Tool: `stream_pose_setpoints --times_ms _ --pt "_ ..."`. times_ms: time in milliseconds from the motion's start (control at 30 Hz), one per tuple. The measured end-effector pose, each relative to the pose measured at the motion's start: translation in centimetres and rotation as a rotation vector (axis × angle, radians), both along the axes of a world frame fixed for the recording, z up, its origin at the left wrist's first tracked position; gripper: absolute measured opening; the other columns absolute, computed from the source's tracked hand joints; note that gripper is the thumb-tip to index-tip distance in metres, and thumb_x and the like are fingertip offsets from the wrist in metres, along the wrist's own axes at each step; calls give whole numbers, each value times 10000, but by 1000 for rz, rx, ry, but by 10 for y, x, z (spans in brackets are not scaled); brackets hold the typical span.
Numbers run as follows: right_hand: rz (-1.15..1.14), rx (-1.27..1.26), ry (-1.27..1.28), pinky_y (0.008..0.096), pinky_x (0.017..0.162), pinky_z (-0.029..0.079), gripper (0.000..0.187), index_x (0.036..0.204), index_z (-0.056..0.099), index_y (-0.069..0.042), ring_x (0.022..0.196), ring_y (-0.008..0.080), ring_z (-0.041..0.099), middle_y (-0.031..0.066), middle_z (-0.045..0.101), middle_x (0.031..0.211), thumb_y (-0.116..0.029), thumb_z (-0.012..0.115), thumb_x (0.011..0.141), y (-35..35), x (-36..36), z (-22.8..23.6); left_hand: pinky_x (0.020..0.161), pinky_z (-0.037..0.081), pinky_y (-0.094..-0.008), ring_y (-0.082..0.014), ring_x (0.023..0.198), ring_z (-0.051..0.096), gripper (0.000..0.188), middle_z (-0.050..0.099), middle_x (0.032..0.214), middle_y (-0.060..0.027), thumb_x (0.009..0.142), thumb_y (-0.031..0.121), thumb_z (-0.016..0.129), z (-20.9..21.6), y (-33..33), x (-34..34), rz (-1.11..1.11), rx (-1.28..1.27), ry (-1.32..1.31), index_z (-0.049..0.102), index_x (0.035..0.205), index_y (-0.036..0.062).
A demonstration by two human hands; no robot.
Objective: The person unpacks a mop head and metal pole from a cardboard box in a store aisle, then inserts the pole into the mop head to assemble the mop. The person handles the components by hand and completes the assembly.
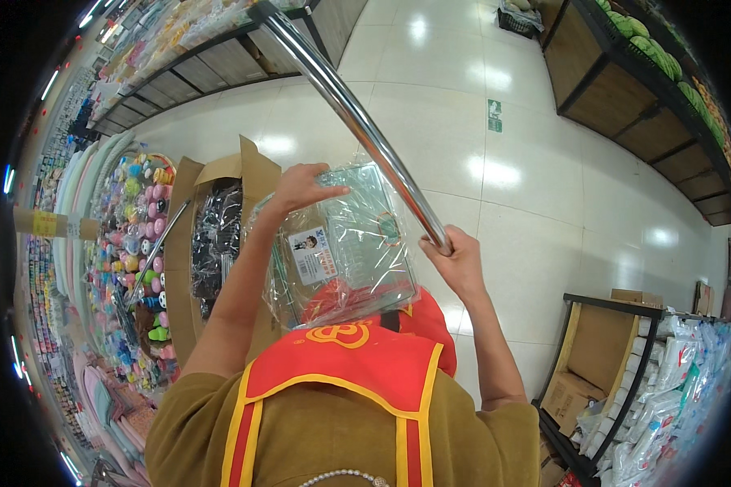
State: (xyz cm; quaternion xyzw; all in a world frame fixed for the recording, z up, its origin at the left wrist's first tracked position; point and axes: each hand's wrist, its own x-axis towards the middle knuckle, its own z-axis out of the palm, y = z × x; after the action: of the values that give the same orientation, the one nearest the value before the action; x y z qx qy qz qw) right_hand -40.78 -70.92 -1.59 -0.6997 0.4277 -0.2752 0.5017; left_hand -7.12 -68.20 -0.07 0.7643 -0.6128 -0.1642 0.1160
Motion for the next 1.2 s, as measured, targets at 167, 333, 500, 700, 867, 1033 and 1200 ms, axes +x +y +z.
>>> stream_pose_setpoints --times_ms 167,333,500,700,867,1033,1200 --pt "78 -3 -66 251 556 355 143 845 656 -8 608 94 419 4 400 667 -46 732 731 -9 24 9 775 499 -407 -348 867 648 831 676 867 -185 626 761 598 5 -9 -5 -54 25 -21 677 985 16" --pt "157 1 -38 264 556 364 173 823 641 -6 607 104 426 11 424 665 -52 758 705 -16 31 -5 780 501 -407 -337 872 649 830 679 874 -172 630 776 579 6 -14 -7 -67 68 -41 680 1003 41" --pt "243 -20 73 295 591 405 218 808 604 -2 619 172 480 66 494 700 -77 771 688 -12 40 6 748 509 -390 -308 842 657 703 684 857 -130 642 740 606 4 -12 -5 -98 46 -3 692 967 122" --pt "313 -218 87 350 642 471 321 913 630 -42 715 266 584 113 559 788 -180 785 667 -11 40 1 630 467 -399 -318 679 619 663 614 700 -199 673 650 685 15 -17 -16 -110 49 78 616 728 -7" --pt "273 -507 84 352 612 499 374 1022 619 -105 681 259 598 74 568 849 -177 772 689 -5 48 -19 679 482 -445 -358 756 642 693 648 747 -193 644 703 638 5 -21 -20 -124 -39 -53 666 784 25" --pt "354 -449 94 349 601 495 304 989 620 -116 667 271 595 72 549 837 -190 747 723 -8 30 -10 681 487 -447 -363 761 641 705 655 762 -190 651 699 630 0 -20 -19 -129 -48 -63 679 833 19" --pt "383 -343 19 359 609 455 250 885 609 -71 689 274 559 86 522 803 -213 750 737 -7 22 -12 691 498 -437 -359 750 649 738 660 752 -191 638 714 624 8 -26 -26 -106 39 -87 685 873 17"
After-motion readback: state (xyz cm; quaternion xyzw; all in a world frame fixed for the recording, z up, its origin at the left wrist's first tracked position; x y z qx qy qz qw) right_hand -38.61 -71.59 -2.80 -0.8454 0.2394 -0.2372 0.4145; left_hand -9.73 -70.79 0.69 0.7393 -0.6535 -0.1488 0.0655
